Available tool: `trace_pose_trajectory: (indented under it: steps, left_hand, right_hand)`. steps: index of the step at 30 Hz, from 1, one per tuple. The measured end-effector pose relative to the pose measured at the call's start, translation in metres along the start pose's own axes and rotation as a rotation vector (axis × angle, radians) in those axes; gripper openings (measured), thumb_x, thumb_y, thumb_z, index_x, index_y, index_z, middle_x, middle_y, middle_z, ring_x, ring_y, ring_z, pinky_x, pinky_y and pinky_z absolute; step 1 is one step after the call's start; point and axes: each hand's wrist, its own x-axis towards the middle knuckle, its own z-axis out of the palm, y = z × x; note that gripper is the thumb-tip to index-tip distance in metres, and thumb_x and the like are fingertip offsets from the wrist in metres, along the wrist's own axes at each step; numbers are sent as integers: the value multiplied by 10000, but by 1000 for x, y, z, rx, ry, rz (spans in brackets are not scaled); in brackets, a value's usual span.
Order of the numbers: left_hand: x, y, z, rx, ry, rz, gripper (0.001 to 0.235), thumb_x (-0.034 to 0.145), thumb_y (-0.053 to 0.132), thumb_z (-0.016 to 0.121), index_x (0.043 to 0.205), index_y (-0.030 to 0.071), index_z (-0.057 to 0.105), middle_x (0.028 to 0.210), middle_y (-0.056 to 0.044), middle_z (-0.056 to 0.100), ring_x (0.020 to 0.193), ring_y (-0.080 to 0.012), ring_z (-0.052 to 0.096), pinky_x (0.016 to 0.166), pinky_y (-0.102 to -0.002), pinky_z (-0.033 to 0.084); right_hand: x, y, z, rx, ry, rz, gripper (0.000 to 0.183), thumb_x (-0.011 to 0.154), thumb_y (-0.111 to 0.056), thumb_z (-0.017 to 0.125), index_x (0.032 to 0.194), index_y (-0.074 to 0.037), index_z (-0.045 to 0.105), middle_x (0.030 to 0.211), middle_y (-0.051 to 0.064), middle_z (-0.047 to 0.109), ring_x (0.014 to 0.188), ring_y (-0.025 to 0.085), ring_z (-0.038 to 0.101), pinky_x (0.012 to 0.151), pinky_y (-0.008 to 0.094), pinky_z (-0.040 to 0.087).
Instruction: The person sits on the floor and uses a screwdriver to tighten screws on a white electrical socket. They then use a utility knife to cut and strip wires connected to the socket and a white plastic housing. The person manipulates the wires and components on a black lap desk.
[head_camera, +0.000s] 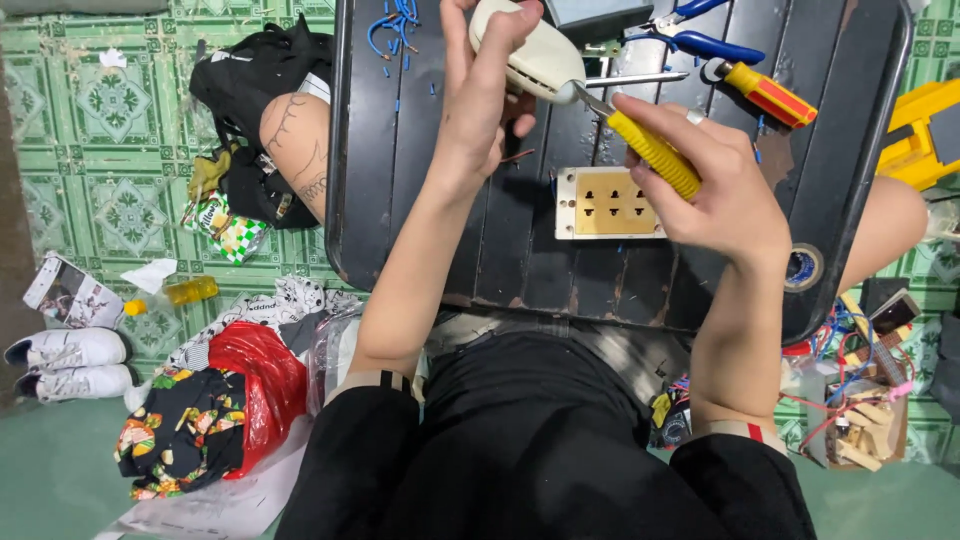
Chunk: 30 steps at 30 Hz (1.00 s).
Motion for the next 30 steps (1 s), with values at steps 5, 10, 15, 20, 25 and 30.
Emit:
trace_pose_trajectory:
  steps: [5,10,15,20,25,30]
  left_hand:
    - [12,-13,-8,73,-44,95,500,830,530,608,1182,190,507,1053,-126,679,599,-204,638,336,-273,394]
    - [12,-10,-8,138,-4,248,448,854,552,583,1083,180,482,932,-32,577,491,-173,554,308,-290,407]
    - [19,-15,-14,338,94,425,347,913,505,498,1050,187,475,898,-16,612,728,-162,610,644,-331,447]
    - [12,-10,-15,381,68,470,284,956,446,528,1077,202,449,890,-24,597,779,-187,664,650,-344,475]
    - [6,-2,-10,411,119,425,230,923,380,510,1058,204,449,938,-69,677,781,-184,646,656,-355,480]
    - [-1,6,-2,553,171,447,318,944,435,540,1089,169,442,860,-14,621,692,-157,595,635,-335,461]
  right_hand:
    - [-6,12,3,-88,-16,-87,504,1075,45,514,1574,31,440,1172,170,717,979,304,672,836,407,503]
    - [-4,14,18,-393,-41,-6,517,1037,31,568,1543,11,465,1027,170,675,798,355,652,600,464,459]
    - [-1,17,30,-466,26,-39,515,1033,29,560,1535,-9,454,1052,158,657,688,302,590,484,405,403]
    - [-1,20,40,-514,47,-24,553,1026,18,562,1560,-38,431,1031,142,637,631,299,550,464,406,360]
    - [1,14,42,-569,52,5,560,1005,-12,554,1552,-68,452,975,109,586,652,322,557,447,418,375]
    - [1,12,42,-544,31,49,564,1022,-42,552,1569,-77,418,975,128,598,625,348,549,435,436,389]
